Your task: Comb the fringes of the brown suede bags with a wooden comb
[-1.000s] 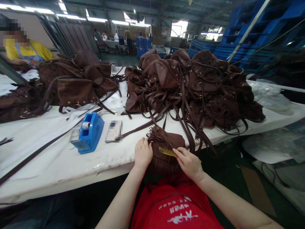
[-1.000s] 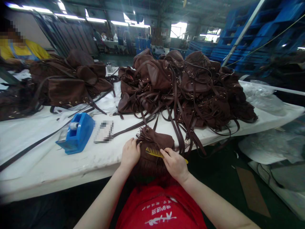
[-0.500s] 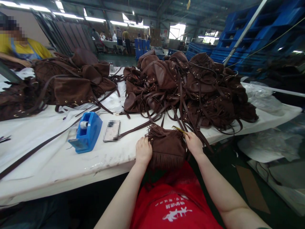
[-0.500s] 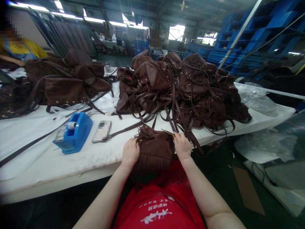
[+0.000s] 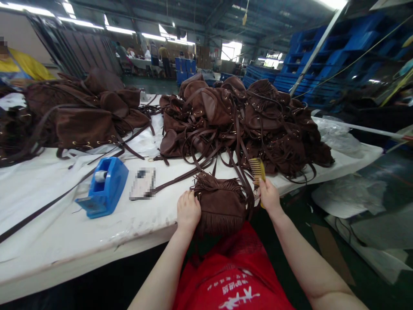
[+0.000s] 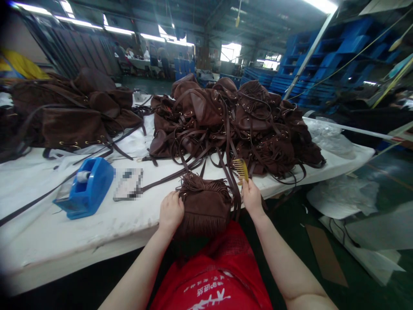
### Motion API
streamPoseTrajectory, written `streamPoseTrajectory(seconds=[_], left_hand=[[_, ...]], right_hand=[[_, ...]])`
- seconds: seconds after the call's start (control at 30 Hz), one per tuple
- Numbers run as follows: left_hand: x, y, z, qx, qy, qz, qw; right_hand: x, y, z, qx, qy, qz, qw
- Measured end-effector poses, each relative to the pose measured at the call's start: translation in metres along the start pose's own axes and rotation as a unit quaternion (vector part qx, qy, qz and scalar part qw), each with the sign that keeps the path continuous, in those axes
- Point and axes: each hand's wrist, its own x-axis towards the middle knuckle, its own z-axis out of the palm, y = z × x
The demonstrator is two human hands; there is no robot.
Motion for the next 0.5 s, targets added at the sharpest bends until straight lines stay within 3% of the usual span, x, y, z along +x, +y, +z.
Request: streamPoseTrajectory(seconds=[0.1,0.17,0.3,0.4,0.5], left_hand=[[0.0,0.0,0.0,0.003,0.005,0.002,1.0],[0.001,0.0,0.001,0.005,0.007,0.008,1.0],[0.0,-0.004,0.003,0.017,0.014,0.017,1.0],[0.001,-0.006,0.005,0.028,0.009,0.023,0.999],[0.001,-0.008,0.008,0.028,0.003,0.023,0.999]], right_hand=[[-0.025,-0.016,0.01,-0.175,-0.082,-0.175,0.965],[-0.034,-0.02,0.022,-0.281,-0.112,-0.21,0.93],[-0.017,-0.004,0.03,-0.424,-0.083,-0.136,0.892],[0.014,0.015,0.019,-0.456,-0.052,-0.067,0.886],[0.037,0.023,0.009,-0.449,-0.024,-0.042,0.892]])
